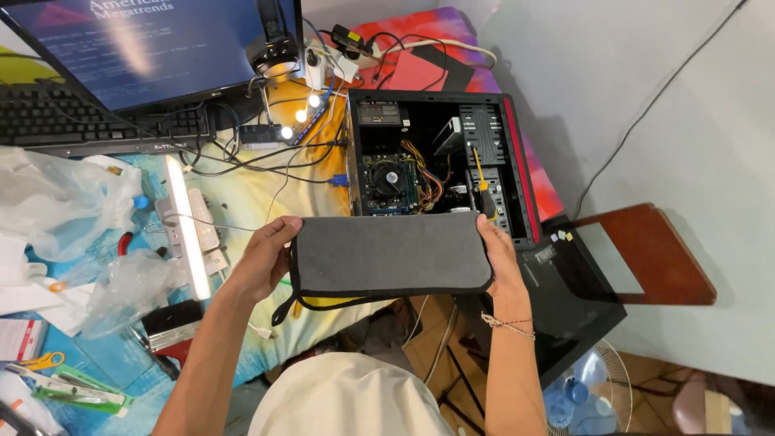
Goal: Testing and cleaning the internal components of a desktop computer at a repair station.
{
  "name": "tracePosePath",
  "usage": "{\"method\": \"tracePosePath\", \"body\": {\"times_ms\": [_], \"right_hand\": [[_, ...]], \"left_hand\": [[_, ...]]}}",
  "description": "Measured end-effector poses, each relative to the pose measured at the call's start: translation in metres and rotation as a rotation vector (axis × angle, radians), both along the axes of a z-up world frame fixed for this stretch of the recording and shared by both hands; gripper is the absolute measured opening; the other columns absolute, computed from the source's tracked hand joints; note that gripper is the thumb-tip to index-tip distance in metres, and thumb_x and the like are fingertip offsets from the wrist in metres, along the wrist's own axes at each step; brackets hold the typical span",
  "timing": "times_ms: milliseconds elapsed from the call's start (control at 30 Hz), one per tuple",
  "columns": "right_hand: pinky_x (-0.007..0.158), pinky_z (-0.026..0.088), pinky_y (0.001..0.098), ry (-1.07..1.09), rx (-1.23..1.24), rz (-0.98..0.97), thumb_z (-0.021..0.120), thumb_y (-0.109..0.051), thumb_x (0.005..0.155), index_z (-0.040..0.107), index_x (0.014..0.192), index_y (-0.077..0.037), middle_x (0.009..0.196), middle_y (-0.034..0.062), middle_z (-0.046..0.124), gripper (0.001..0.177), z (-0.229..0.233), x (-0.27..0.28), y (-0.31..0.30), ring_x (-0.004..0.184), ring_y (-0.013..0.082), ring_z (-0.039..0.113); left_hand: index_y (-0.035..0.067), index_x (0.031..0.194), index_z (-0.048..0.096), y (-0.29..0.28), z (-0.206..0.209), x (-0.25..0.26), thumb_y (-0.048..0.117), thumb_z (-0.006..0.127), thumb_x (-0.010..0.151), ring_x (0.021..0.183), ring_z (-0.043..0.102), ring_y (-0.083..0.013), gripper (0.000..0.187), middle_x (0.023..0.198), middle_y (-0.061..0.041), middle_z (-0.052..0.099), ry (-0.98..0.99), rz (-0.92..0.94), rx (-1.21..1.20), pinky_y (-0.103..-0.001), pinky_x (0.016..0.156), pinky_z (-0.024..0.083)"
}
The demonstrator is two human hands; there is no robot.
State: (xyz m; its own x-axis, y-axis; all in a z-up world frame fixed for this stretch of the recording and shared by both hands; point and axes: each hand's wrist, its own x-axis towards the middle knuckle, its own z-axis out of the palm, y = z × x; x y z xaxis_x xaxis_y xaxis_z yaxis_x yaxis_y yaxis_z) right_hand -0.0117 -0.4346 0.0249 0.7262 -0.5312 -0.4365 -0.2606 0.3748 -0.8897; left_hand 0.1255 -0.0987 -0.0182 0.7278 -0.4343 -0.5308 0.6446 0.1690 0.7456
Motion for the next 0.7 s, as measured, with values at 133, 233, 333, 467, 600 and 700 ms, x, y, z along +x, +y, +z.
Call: {"method": "tracePosePath", "body": {"times_ms": [133,233,333,467,600,700], "right_hand": [[0.069,0.061,0.0362,0.014,0.049,0.013,0.068,-0.035,0.1,0.07,0.094,0.0,0.083,0.0181,0.074,0.035,0.002,0.007,-0.025,0.067,0.025,0.072],[0.067,0.063,0.0343,-0.042,0.143,0.075,0.067,-0.029,0.1,0.07,0.099,-0.003,0.09,0.0189,0.076,0.026,-0.019,0.007,-0.068,0.072,0.0284,0.075],[0.068,0.064,0.0385,-0.035,0.083,0.158,0.071,-0.016,0.095,0.068,0.104,-0.001,0.089,0.0196,0.075,0.018,-0.053,0.003,-0.119,0.073,0.0293,0.076],[0.075,0.064,0.041,-0.054,0.088,0.231,0.067,-0.011,0.097,0.065,0.11,-0.002,0.094,0.0207,0.075,0.016,-0.085,0.007,-0.177,0.082,0.0302,0.076],[0.068,0.063,0.0304,-0.049,0.056,0.311,0.065,-0.01,0.097,0.067,0.108,-0.007,0.086,0.0128,0.075,0.012,-0.071,0.006,-0.195,0.071,0.0184,0.073],[0.068,0.061,0.0297,-0.057,0.029,0.388,0.062,-0.009,0.094,0.069,0.116,-0.013,0.091,0.0042,0.075,0.023,-0.053,0.004,-0.197,0.072,0.0123,0.069]], "left_hand": [[0.008,0.104,0.066,-0.022,-0.023,-0.005,0.029,0.061,0.104,0.065,0.07,-0.021,0.022,0.077,-0.005,0.061,0.125,0.056,-0.033,-0.031,0.066,0.061],[0.009,0.101,0.065,-0.045,-0.023,-0.011,0.033,0.067,0.101,0.062,0.071,-0.0184,0.024,0.074,-0.002,0.061,0.153,0.078,-0.08,-0.032,0.067,0.062],[0.006,0.107,0.062,-0.069,0.001,-0.027,0.012,0.077,0.09,0.069,0.07,-0.0172,0.023,0.08,0.0,0.062,0.133,0.164,-0.103,-0.031,0.067,0.06],[0.007,0.111,0.058,-0.093,0.004,-0.04,-0.005,0.077,0.082,0.07,0.071,-0.0151,0.037,0.082,-0.001,0.067,0.094,0.244,-0.196,-0.029,0.069,0.06],[0.005,0.113,0.057,-0.108,-0.036,-0.051,-0.018,0.076,0.073,0.069,0.069,-0.0155,0.051,0.078,-0.002,0.065,0.031,0.278,-0.245,-0.029,0.071,0.059],[0.01,0.104,0.059,-0.123,-0.037,-0.061,-0.014,0.079,0.072,0.068,0.064,-0.0139,0.044,0.078,0.001,0.06,0.032,0.293,-0.148,-0.028,0.065,0.056]]}}
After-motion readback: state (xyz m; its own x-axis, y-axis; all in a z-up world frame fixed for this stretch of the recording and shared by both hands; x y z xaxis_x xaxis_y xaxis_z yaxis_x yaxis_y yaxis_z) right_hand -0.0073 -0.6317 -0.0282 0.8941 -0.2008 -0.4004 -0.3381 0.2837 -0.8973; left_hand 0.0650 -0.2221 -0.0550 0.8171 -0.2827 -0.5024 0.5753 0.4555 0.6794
